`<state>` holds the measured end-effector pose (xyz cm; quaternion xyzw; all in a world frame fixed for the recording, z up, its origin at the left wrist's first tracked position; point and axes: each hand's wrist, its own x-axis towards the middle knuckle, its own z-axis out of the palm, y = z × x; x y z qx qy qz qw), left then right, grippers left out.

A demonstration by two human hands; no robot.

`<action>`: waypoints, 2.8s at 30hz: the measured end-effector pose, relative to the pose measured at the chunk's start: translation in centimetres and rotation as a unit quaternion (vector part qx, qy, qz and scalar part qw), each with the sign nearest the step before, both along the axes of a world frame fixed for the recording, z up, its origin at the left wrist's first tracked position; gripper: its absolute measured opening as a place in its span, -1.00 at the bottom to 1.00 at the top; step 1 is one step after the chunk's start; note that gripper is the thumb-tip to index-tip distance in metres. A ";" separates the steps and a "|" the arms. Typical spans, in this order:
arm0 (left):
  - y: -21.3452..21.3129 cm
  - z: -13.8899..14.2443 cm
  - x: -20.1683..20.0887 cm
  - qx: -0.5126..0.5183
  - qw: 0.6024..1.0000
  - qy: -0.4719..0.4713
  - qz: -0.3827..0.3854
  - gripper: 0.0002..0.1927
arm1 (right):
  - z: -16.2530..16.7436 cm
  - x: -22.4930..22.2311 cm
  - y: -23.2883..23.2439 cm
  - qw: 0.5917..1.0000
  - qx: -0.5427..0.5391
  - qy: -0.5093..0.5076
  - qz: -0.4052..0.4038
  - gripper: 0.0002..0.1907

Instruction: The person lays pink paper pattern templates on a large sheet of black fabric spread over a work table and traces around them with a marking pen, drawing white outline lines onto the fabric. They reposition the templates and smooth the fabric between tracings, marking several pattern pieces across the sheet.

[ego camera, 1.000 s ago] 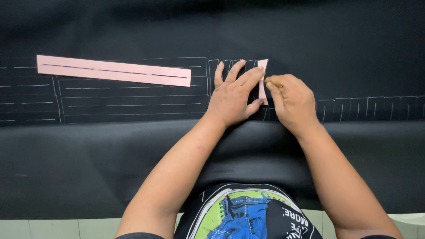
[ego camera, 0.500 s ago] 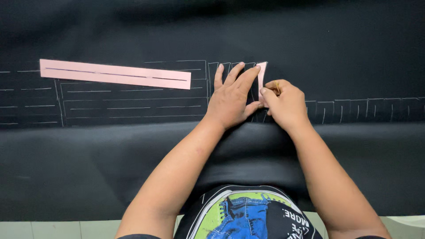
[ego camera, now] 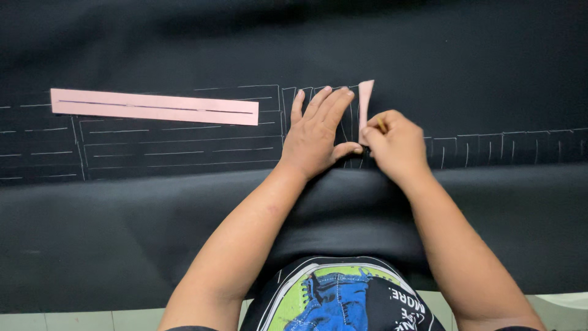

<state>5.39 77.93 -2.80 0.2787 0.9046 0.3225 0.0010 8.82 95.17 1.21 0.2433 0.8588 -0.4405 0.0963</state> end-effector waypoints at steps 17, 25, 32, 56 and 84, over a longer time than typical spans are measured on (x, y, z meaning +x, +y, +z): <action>2.0 0.2 1.0 -0.029 0.997 0.045 -0.050 -0.42 | -0.4 0.3 2.9 0.999 0.019 -0.008 0.028 -0.80; 1.9 -0.7 1.1 -0.020 0.997 0.057 -0.053 -0.45 | -0.9 0.6 2.9 0.999 -0.025 0.022 0.020 -0.81; 1.9 -0.9 1.1 -0.029 0.996 0.068 -0.048 -0.50 | -0.8 0.6 3.0 0.999 -0.011 0.022 0.031 -0.81; 2.6 -0.6 1.1 -0.003 0.998 0.066 -0.009 -0.47 | -2.1 0.9 4.6 0.975 0.113 0.111 0.153 -0.65; 2.5 -0.2 1.3 0.040 0.996 0.081 -0.010 -0.61 | 2.7 -1.5 3.9 0.920 0.128 0.300 0.217 -0.86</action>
